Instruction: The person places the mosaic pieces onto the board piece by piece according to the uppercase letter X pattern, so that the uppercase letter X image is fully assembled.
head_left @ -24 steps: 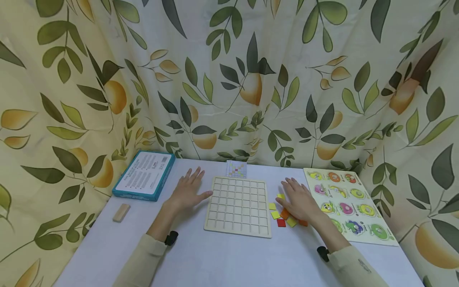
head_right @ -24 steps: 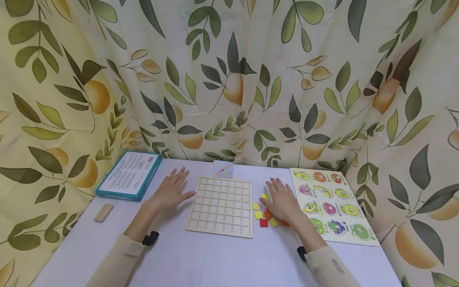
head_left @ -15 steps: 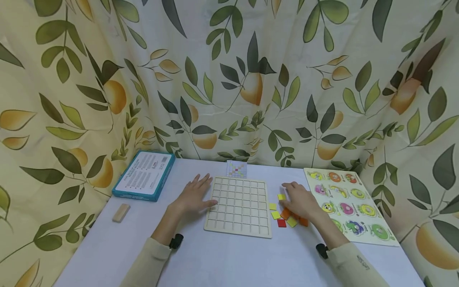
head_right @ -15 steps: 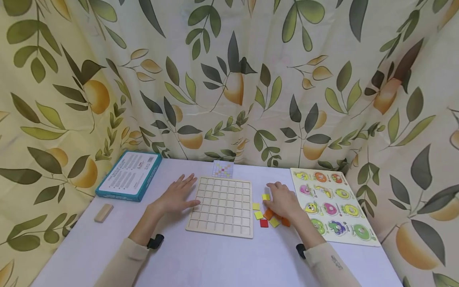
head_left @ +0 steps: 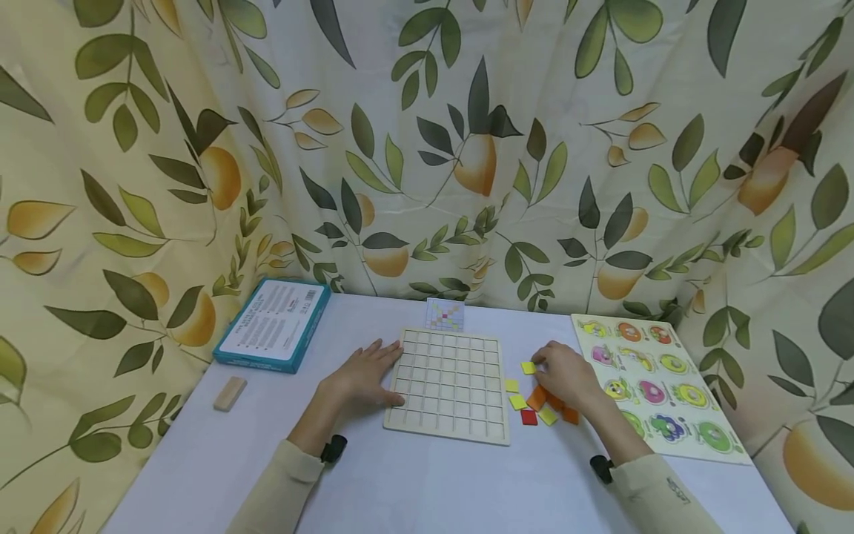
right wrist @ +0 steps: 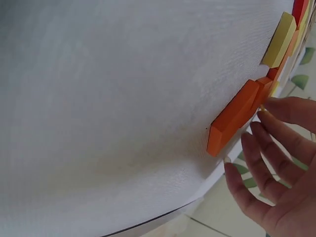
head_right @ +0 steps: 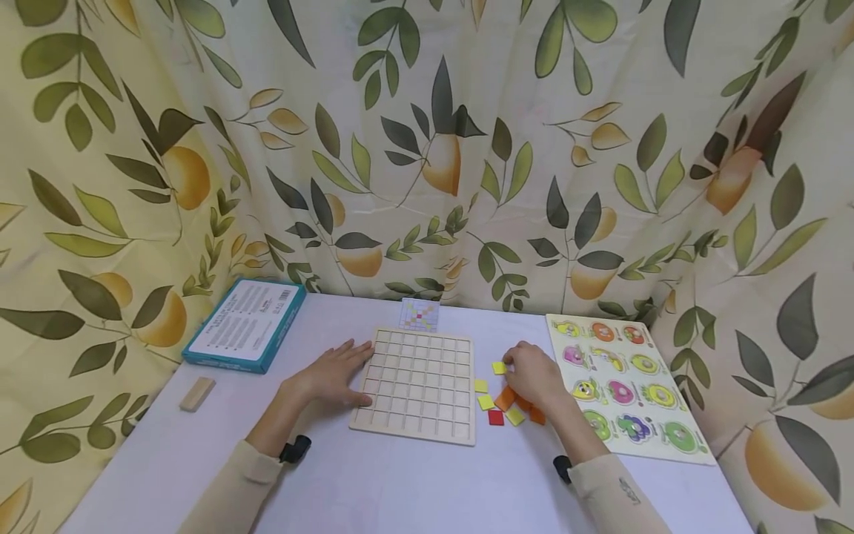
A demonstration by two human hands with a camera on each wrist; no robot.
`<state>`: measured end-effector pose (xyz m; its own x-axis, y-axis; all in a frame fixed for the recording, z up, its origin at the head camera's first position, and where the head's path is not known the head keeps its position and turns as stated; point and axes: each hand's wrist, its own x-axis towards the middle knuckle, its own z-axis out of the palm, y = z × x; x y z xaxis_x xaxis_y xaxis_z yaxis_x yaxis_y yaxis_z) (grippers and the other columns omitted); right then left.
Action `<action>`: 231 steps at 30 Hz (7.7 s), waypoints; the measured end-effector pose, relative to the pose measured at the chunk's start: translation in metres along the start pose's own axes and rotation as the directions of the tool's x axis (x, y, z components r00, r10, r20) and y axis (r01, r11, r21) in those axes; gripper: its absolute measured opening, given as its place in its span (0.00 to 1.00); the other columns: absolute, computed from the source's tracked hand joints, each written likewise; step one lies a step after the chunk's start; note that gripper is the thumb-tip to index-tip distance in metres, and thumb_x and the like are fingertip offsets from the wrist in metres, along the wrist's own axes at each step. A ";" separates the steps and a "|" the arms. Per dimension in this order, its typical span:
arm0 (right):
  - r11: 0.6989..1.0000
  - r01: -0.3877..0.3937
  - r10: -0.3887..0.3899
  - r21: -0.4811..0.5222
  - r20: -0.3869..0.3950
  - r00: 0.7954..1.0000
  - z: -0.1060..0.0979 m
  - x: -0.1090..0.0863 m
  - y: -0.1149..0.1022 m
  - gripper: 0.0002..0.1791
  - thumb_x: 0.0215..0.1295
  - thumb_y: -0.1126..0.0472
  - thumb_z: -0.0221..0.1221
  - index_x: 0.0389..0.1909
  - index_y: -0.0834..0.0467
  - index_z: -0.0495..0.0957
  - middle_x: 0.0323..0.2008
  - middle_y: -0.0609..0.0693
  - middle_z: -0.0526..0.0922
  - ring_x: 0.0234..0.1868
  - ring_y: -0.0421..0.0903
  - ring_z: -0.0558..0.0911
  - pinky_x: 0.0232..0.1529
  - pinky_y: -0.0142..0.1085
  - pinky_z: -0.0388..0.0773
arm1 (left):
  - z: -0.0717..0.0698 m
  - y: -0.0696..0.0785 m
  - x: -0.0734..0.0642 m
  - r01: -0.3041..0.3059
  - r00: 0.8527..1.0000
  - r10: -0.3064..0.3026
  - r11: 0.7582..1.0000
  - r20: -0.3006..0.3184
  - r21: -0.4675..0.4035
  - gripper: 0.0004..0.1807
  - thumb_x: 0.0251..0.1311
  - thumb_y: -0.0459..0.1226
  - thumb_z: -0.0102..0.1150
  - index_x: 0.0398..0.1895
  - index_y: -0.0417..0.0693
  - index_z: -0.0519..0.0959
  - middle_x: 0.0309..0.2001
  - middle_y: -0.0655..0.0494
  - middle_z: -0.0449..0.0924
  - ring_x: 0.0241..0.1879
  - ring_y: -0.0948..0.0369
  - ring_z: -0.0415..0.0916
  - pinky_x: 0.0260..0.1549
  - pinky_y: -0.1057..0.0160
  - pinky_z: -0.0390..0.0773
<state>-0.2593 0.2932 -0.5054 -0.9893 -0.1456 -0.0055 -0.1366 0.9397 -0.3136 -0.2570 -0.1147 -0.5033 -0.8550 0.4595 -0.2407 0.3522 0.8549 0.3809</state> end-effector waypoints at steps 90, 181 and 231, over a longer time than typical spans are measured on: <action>0.958 0.228 -0.236 0.174 0.030 0.971 0.047 0.084 -0.159 0.08 0.60 0.58 0.75 0.37 0.54 0.88 0.32 0.43 0.88 0.36 0.43 0.85 0.39 0.44 0.85 | 0.000 -0.003 -0.004 -0.002 1.000 0.001 0.998 0.007 0.063 0.61 0.49 0.65 0.76 0.83 0.55 0.58 0.83 0.60 0.52 0.84 0.50 0.38 0.81 0.43 0.41; 0.963 0.013 -0.028 0.268 0.053 0.998 0.007 -0.013 -0.041 0.18 0.53 0.70 0.74 0.47 0.60 0.87 0.37 0.49 0.87 0.37 0.44 0.83 0.43 0.43 0.85 | -0.001 -0.006 -0.009 -0.033 0.999 0.034 0.998 -0.011 0.046 0.61 0.50 0.63 0.77 0.83 0.51 0.58 0.83 0.58 0.52 0.84 0.47 0.39 0.80 0.42 0.43; 0.915 0.140 -0.123 0.379 -0.070 0.990 0.013 0.025 -0.112 0.25 0.49 0.69 0.78 0.50 0.65 0.85 0.33 0.48 0.89 0.34 0.42 0.87 0.39 0.40 0.87 | 0.002 -0.002 -0.005 -0.007 1.000 0.007 0.999 0.008 0.032 0.61 0.48 0.63 0.78 0.83 0.52 0.59 0.83 0.59 0.52 0.84 0.49 0.40 0.80 0.41 0.42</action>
<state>-0.2682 0.1801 -0.4825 -0.9661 -0.2380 0.0997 -0.2446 0.7217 -0.6476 -0.2528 -0.1181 -0.5046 -0.8496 0.4673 -0.2448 0.3704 0.8588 0.3538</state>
